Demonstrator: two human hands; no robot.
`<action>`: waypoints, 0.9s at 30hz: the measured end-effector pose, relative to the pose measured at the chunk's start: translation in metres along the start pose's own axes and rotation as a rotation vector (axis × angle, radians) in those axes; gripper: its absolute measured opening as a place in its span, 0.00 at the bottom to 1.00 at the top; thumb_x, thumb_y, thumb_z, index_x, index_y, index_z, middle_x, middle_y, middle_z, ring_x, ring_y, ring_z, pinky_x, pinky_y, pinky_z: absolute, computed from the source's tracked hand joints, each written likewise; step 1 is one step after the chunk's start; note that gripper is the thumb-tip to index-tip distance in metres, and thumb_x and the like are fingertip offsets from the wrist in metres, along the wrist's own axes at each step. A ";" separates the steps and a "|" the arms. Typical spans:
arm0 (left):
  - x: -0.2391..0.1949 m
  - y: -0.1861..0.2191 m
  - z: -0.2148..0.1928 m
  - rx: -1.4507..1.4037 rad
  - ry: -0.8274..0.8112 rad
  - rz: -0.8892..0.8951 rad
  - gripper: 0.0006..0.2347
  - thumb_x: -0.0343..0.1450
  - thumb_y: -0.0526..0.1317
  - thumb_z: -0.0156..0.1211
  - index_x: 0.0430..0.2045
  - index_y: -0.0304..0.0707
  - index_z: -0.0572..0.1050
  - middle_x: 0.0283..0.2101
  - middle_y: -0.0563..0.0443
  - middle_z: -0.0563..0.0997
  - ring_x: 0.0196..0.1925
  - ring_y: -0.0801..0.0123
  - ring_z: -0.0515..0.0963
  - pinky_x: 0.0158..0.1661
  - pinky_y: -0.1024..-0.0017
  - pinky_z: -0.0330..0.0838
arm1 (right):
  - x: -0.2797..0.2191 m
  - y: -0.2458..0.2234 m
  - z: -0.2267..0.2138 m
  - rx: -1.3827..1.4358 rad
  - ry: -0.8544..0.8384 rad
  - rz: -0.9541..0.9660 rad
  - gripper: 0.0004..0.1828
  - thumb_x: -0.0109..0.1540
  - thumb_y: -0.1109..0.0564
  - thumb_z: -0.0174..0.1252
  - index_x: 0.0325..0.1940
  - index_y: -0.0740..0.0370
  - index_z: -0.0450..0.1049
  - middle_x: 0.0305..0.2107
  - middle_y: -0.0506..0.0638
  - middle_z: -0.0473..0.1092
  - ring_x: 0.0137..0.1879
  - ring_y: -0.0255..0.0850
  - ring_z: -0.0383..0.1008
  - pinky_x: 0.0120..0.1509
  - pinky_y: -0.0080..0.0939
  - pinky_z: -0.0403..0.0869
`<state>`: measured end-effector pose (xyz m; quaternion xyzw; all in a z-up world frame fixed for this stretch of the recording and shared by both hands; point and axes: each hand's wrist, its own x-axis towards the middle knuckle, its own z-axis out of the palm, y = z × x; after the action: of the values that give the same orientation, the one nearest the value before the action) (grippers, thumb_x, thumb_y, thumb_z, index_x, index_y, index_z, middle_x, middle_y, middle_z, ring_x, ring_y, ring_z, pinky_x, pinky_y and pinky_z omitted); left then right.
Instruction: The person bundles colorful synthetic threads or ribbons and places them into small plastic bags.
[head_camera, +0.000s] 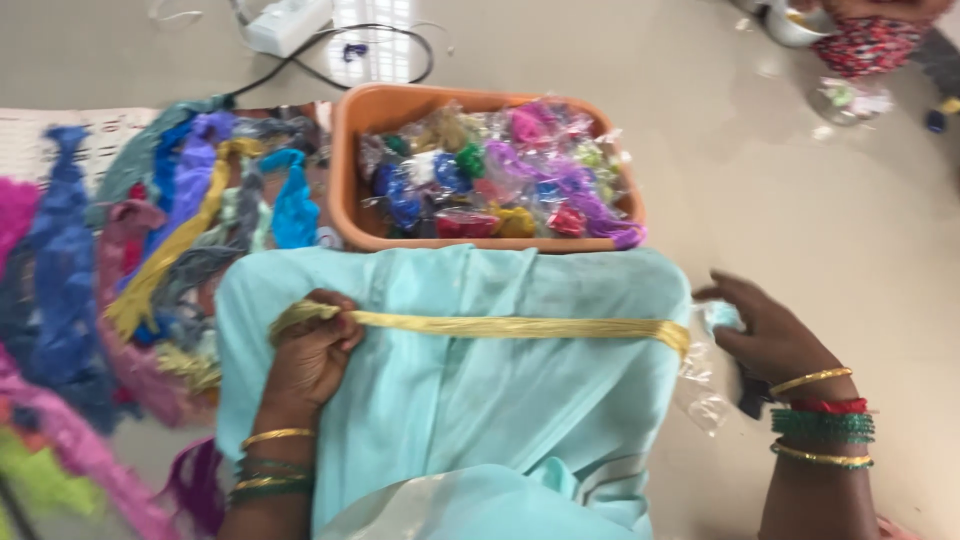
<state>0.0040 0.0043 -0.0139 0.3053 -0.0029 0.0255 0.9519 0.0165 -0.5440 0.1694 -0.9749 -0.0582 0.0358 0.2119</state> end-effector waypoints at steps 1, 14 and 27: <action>-0.001 0.002 0.003 0.003 0.011 0.013 0.08 0.67 0.24 0.63 0.35 0.33 0.74 0.39 0.48 0.77 0.32 0.71 0.71 0.31 0.74 0.65 | 0.006 -0.037 0.012 0.002 -0.008 -0.015 0.28 0.55 0.61 0.59 0.61 0.51 0.74 0.68 0.53 0.63 0.60 0.51 0.74 0.55 0.51 0.74; -0.009 0.014 0.008 -0.067 -0.066 -0.041 0.06 0.68 0.25 0.64 0.34 0.32 0.74 0.39 0.49 0.76 0.32 0.70 0.71 0.32 0.76 0.65 | 0.050 -0.283 0.181 -0.043 0.074 -0.830 0.26 0.58 0.62 0.56 0.62 0.58 0.72 0.43 0.53 0.74 0.50 0.50 0.74 0.55 0.52 0.68; 0.000 -0.002 0.003 0.011 -0.184 0.030 0.06 0.68 0.24 0.64 0.31 0.31 0.74 0.39 0.45 0.76 0.31 0.69 0.71 0.33 0.72 0.66 | -0.008 -0.003 0.026 -0.396 0.358 0.041 0.22 0.62 0.65 0.56 0.57 0.45 0.78 0.46 0.47 0.76 0.49 0.48 0.78 0.50 0.49 0.77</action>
<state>0.0041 0.0012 -0.0129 0.3117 -0.0948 0.0116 0.9454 0.0063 -0.5315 0.1477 -0.9891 -0.0060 -0.1452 0.0229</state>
